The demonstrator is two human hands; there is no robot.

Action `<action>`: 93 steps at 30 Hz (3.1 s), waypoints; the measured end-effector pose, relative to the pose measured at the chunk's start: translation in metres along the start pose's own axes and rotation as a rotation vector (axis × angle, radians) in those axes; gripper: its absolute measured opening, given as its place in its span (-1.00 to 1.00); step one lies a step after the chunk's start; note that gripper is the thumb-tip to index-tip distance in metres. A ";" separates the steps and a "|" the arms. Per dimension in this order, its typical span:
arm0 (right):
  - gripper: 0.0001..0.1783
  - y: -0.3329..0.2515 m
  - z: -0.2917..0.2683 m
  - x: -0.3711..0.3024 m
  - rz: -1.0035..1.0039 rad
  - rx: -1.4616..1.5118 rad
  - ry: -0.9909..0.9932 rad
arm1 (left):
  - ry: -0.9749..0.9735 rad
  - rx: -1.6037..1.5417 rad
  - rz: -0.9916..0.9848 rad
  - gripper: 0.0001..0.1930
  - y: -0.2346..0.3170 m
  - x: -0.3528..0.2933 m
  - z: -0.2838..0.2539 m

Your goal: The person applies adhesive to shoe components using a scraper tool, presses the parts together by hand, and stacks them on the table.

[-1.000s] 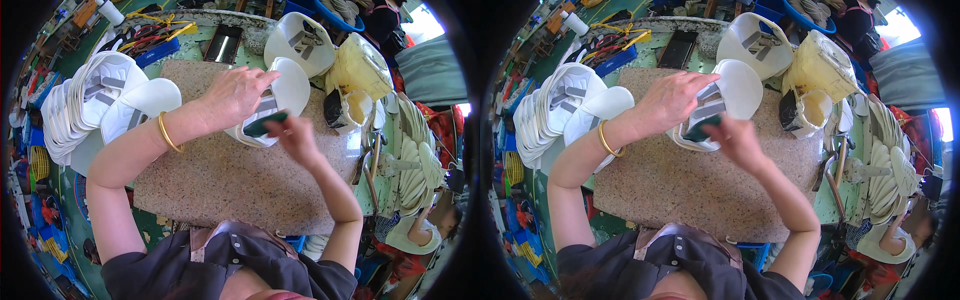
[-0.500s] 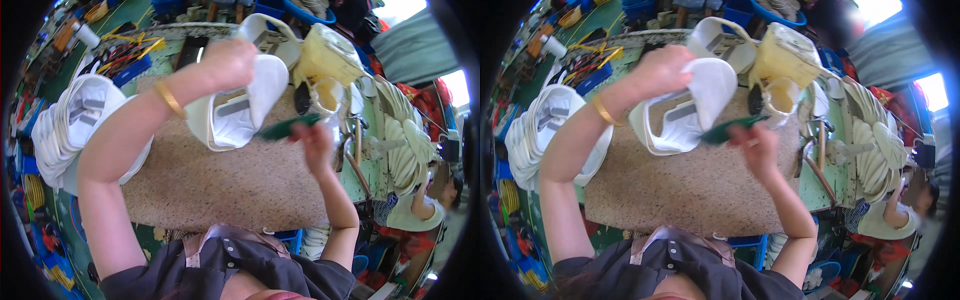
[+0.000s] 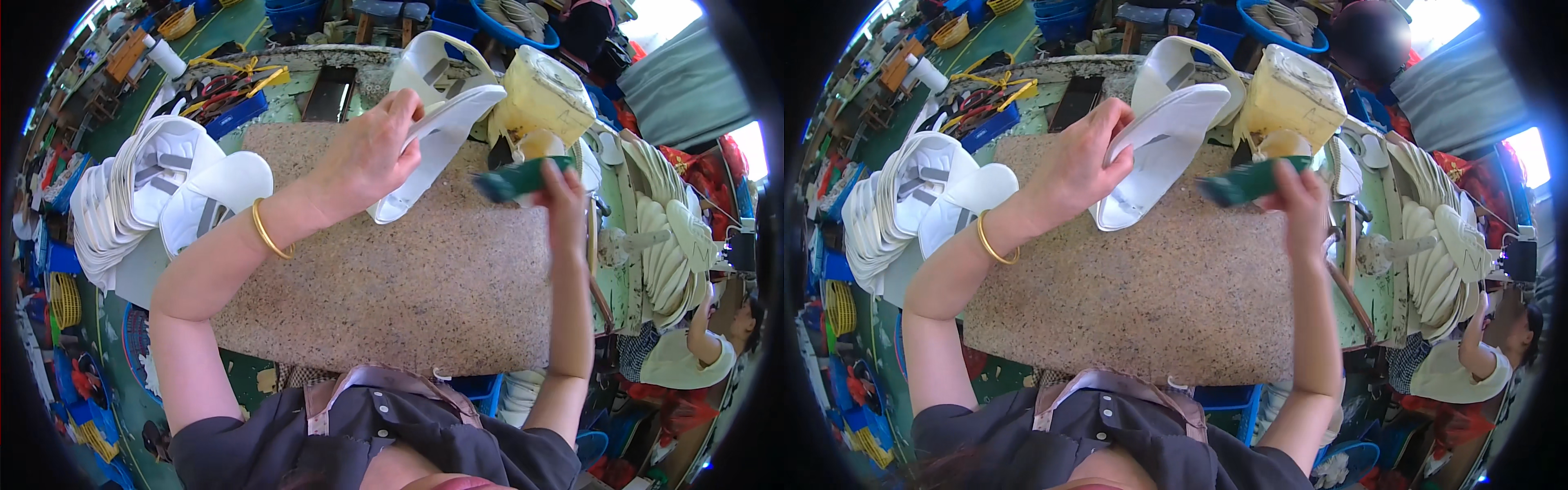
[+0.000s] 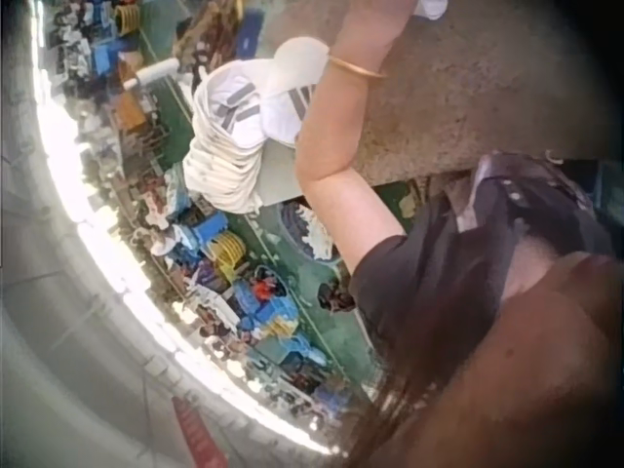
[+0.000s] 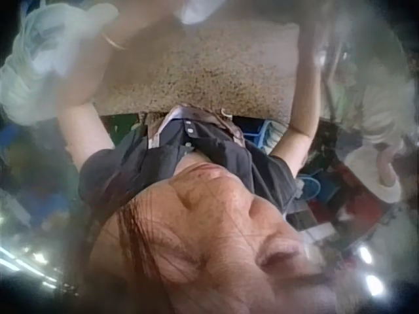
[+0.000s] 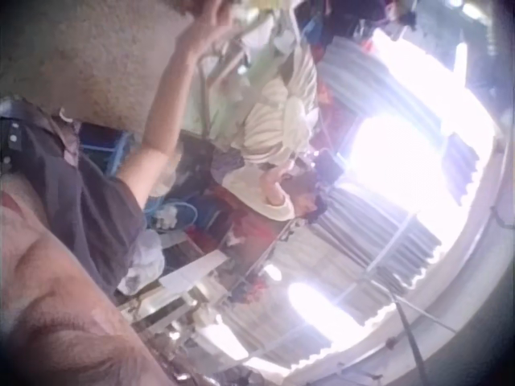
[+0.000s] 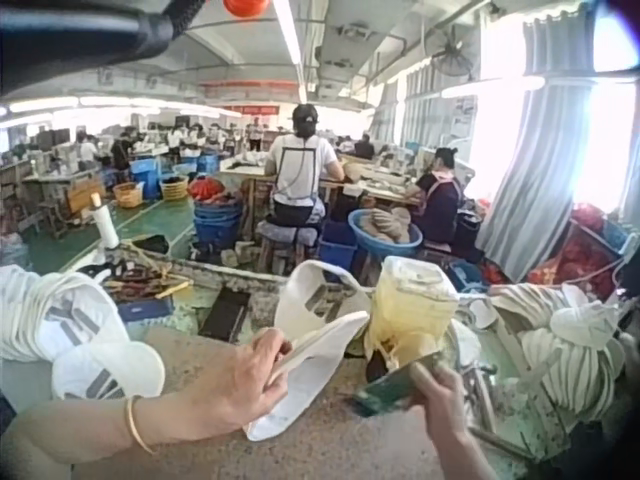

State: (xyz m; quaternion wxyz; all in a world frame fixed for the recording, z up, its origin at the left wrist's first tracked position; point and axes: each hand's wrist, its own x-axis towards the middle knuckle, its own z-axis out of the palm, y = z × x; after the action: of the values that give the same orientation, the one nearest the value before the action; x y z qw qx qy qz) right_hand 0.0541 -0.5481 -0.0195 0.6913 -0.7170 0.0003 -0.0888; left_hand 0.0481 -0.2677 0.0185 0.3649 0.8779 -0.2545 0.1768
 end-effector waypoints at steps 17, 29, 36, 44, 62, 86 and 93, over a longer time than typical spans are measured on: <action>-0.85 0.033 0.134 -0.054 -0.528 -0.475 -0.555 | 0.140 -0.138 -0.219 -0.75 -0.021 -0.108 -0.042; -0.81 0.030 0.166 -0.121 -0.762 -0.489 -0.469 | 0.342 -0.189 -0.563 -0.63 -0.023 -0.211 -0.090; -0.87 0.011 0.204 -0.129 -0.732 -0.447 -0.547 | 0.346 0.022 -0.526 -0.60 -0.037 -0.245 -0.082; -0.94 0.010 0.213 -0.118 -0.767 -0.743 -0.446 | 0.277 0.072 -0.531 -0.56 -0.035 -0.243 -0.084; -0.92 0.022 0.208 -0.125 -0.670 -0.499 -0.561 | 0.250 0.054 -0.547 -0.64 -0.034 -0.227 -0.084; -0.77 0.011 -0.017 -0.106 -0.225 -0.233 0.299 | -0.122 1.139 -0.221 -0.45 -0.142 -0.103 -0.109; -0.77 0.011 0.007 -0.101 -0.253 -0.239 0.126 | -0.188 0.975 -0.496 -0.71 -0.130 -0.217 -0.154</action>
State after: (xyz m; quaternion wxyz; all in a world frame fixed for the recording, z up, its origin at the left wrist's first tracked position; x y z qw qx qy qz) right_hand -0.0427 -0.5293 -0.0430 0.5831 -0.7814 -0.0361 -0.2191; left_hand -0.0716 -0.0076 -0.0576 -0.0775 0.9908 0.0396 0.1037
